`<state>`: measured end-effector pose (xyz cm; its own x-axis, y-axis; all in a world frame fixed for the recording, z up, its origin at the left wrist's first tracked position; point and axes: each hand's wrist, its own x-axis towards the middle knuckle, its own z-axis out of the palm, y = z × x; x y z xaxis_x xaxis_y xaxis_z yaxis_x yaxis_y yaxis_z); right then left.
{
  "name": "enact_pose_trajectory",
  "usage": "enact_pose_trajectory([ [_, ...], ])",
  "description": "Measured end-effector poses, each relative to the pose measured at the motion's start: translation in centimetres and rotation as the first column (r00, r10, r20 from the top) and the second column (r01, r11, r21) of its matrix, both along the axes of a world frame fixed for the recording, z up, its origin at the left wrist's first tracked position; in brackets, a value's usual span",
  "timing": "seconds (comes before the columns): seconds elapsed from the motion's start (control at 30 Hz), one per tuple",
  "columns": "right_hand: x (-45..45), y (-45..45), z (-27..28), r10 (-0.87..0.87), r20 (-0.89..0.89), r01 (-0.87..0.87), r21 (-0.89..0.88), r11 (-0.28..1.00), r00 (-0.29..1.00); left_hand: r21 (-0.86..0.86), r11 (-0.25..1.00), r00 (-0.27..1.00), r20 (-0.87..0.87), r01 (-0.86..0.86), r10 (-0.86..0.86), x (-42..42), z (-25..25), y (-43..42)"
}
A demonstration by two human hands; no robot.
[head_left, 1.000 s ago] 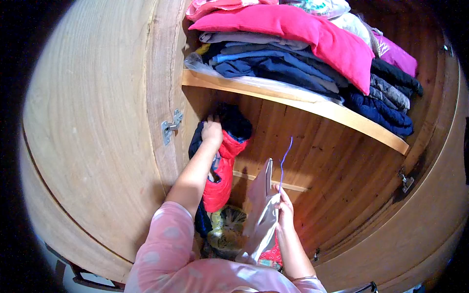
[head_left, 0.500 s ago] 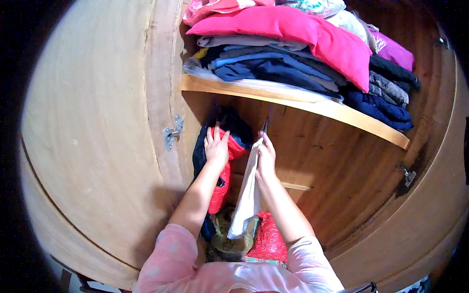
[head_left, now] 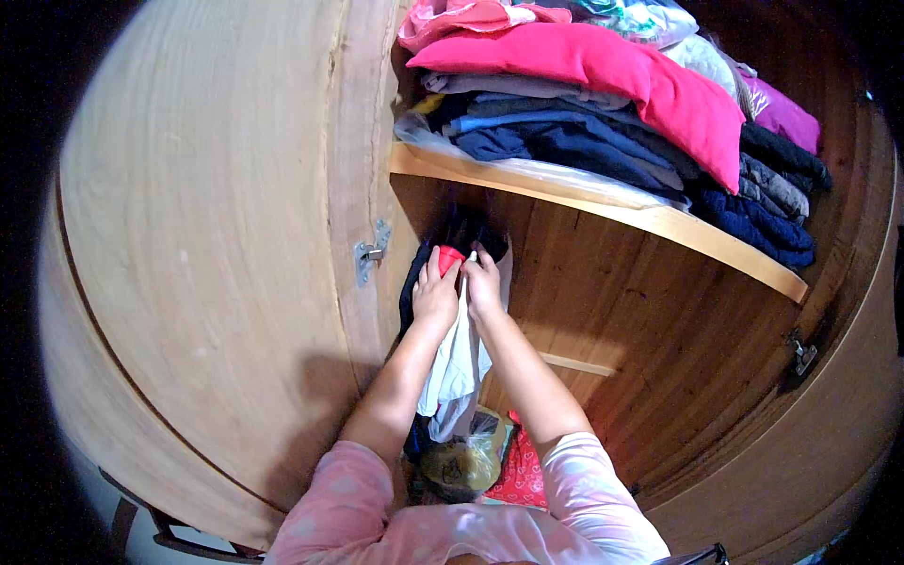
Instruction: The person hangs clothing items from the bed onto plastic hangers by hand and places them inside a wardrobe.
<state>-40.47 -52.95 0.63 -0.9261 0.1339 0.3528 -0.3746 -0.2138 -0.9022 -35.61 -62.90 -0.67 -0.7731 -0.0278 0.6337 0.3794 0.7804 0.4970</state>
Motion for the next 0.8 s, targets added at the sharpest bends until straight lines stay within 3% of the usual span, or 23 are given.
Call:
enact_pose_trajectory([
  [0.1,0.0,-1.1,0.4,0.051,0.014,-0.05,-0.032,0.998,0.999,0.059,0.998,0.998,0.055,0.005,-0.008,0.2,0.3,-0.4],
  [0.27,-0.7,-1.3,-2.3,0.042,-0.044,-0.042,-0.002,0.999,0.998,0.217,0.974,0.998,-0.039,0.058,-0.051,-0.4,-1.1,-0.4],
  [0.37,-2.5,-1.2,-3.8,0.141,-0.104,-0.147,-0.056,0.987,0.985,0.191,0.981,0.998,-0.061,0.042,-0.031,0.5,-1.0,-0.1],
  [0.47,-1.0,-1.2,-3.1,0.12,-0.097,-0.116,0.044,0.992,0.988,0.153,0.987,0.997,-0.075,0.039,-0.028,0.7,-1.6,0.0],
  [0.57,-0.6,-0.4,-3.6,0.007,-0.177,0.047,0.3,0.953,0.984,0.145,0.988,0.995,-0.093,0.056,-0.042,1.4,-1.9,0.3],
  [0.7,0.2,0.3,-4.4,-0.055,-0.281,0.165,0.388,0.907,0.958,0.096,0.995,0.985,-0.172,0.039,-0.023,1.8,-2.5,0.8],
  [0.8,3.2,1.0,-3.9,-0.025,-0.263,0.121,0.358,0.926,0.964,0.095,0.995,0.974,-0.225,0.032,-0.01,3.7,-1.8,1.5],
])
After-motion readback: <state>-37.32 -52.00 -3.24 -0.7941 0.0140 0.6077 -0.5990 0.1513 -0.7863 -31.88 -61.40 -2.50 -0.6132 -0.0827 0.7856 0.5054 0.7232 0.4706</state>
